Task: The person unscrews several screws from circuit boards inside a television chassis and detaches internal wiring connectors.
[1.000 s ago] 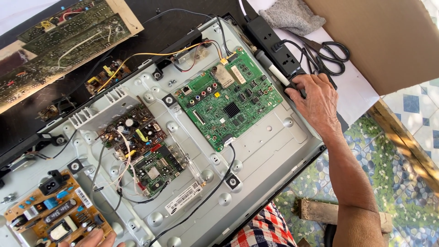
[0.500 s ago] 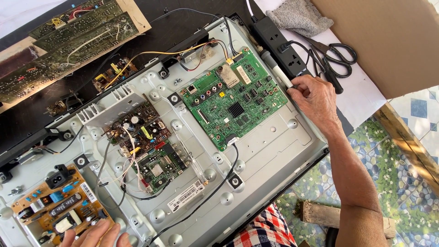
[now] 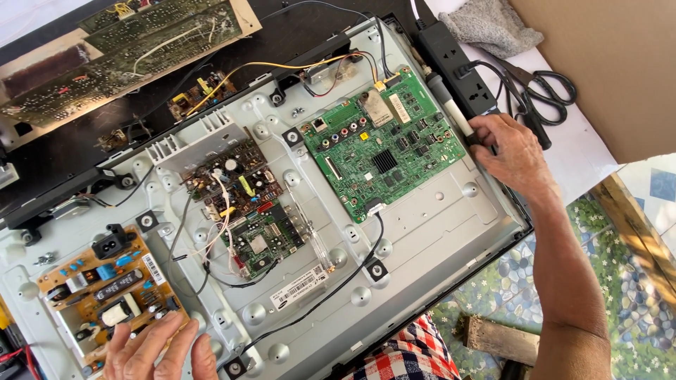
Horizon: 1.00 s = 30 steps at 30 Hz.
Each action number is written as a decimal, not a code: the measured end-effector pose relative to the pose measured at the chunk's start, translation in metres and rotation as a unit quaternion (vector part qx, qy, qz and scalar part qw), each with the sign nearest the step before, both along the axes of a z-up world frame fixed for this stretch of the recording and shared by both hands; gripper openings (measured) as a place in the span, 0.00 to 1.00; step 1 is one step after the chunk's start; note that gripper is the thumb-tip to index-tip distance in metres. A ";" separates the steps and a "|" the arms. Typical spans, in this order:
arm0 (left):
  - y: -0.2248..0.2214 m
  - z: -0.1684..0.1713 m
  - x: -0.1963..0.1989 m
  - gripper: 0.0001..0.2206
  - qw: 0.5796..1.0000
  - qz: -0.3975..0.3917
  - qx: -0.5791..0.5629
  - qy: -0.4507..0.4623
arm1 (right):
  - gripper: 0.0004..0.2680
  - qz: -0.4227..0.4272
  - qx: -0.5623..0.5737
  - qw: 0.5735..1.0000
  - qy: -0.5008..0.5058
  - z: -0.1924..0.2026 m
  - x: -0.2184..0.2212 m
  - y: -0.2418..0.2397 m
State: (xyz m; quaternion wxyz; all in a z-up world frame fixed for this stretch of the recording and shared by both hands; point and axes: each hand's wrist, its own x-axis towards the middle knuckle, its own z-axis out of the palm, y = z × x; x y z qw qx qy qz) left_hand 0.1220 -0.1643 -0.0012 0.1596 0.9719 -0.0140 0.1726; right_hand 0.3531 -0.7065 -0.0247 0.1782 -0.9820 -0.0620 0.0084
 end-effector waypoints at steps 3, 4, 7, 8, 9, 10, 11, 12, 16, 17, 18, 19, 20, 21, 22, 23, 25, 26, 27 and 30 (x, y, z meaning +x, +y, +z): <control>-0.014 0.010 0.008 0.09 0.998 -0.011 -0.018 -0.059 | 0.22 -0.040 -0.057 0.993 0.099 0.017 0.002 0.009; -0.016 0.012 0.010 0.09 0.998 -0.009 -0.016 -0.060 | 0.22 -0.038 -0.055 0.993 0.098 0.019 0.000 0.008; -0.019 0.013 0.012 0.09 0.997 0.005 -0.027 -0.068 | 0.27 -0.024 -0.115 0.985 0.129 0.026 -0.001 0.011; -0.016 0.009 0.014 0.09 0.995 -0.008 -0.026 -0.092 | 0.27 -0.028 -0.128 0.981 0.144 0.030 -0.002 0.013; -0.014 0.005 0.012 0.09 0.993 -0.019 -0.025 -0.114 | 0.28 -0.029 -0.141 0.977 0.160 0.033 -0.002 0.015; -0.017 0.010 0.017 0.09 0.993 -0.009 -0.022 -0.115 | 0.28 -0.019 -0.141 0.977 0.158 0.037 -0.002 0.019; -0.020 0.015 0.021 0.09 0.988 -0.029 -0.025 -0.149 | 0.26 -0.034 -0.164 0.972 0.162 0.039 -0.003 0.023; -0.023 0.020 0.025 0.09 0.981 -0.049 -0.027 -0.184 | 0.24 -0.050 -0.187 0.967 0.166 0.042 -0.003 0.027; -0.029 0.027 0.025 0.08 0.982 -0.032 -0.020 -0.183 | 0.22 -0.033 -0.203 0.967 0.152 0.039 -0.008 0.027; -0.030 0.028 0.025 0.08 0.982 -0.028 -0.032 -0.184 | 0.21 -0.033 -0.223 0.964 0.139 0.037 -0.011 0.025; -0.031 0.028 0.026 0.08 0.981 -0.025 -0.044 -0.185 | 0.20 -0.033 -0.243 0.961 0.126 0.035 -0.013 0.024; -0.031 0.028 0.026 0.08 0.982 -0.020 -0.042 -0.185 | 0.20 -0.027 -0.242 0.962 0.125 0.032 -0.014 0.020; -0.032 0.028 0.026 0.09 0.980 -0.020 -0.041 -0.194 | 0.20 -0.028 -0.251 0.960 0.120 0.028 -0.014 0.017; -0.032 0.029 0.029 0.10 0.978 -0.023 -0.042 -0.204 | 0.19 -0.032 -0.260 0.959 0.113 0.026 -0.015 0.013; -0.032 0.029 0.028 0.10 0.978 -0.020 -0.041 -0.205 | 0.19 -0.029 -0.260 0.959 0.112 0.026 -0.014 0.014; -0.032 0.029 0.028 0.10 0.978 -0.019 -0.044 -0.203 | 0.19 -0.032 -0.263 0.959 0.097 0.025 -0.015 0.014; -0.032 0.029 0.027 0.10 0.978 -0.014 -0.044 -0.203 | 0.18 -0.031 -0.264 0.961 0.079 0.017 -0.017 0.007; -0.032 0.029 0.026 0.10 0.978 -0.018 -0.049 -0.202 | 0.18 -0.017 -0.275 0.961 0.031 0.009 -0.018 0.000; -0.032 0.029 0.025 0.10 0.978 -0.018 -0.051 -0.202 | 0.18 0.001 -0.284 0.959 -0.020 0.000 -0.017 -0.005; -0.027 0.031 0.030 0.09 0.971 -0.040 -0.039 -0.233 | 0.18 0.022 -0.294 0.952 -0.086 -0.012 -0.019 -0.011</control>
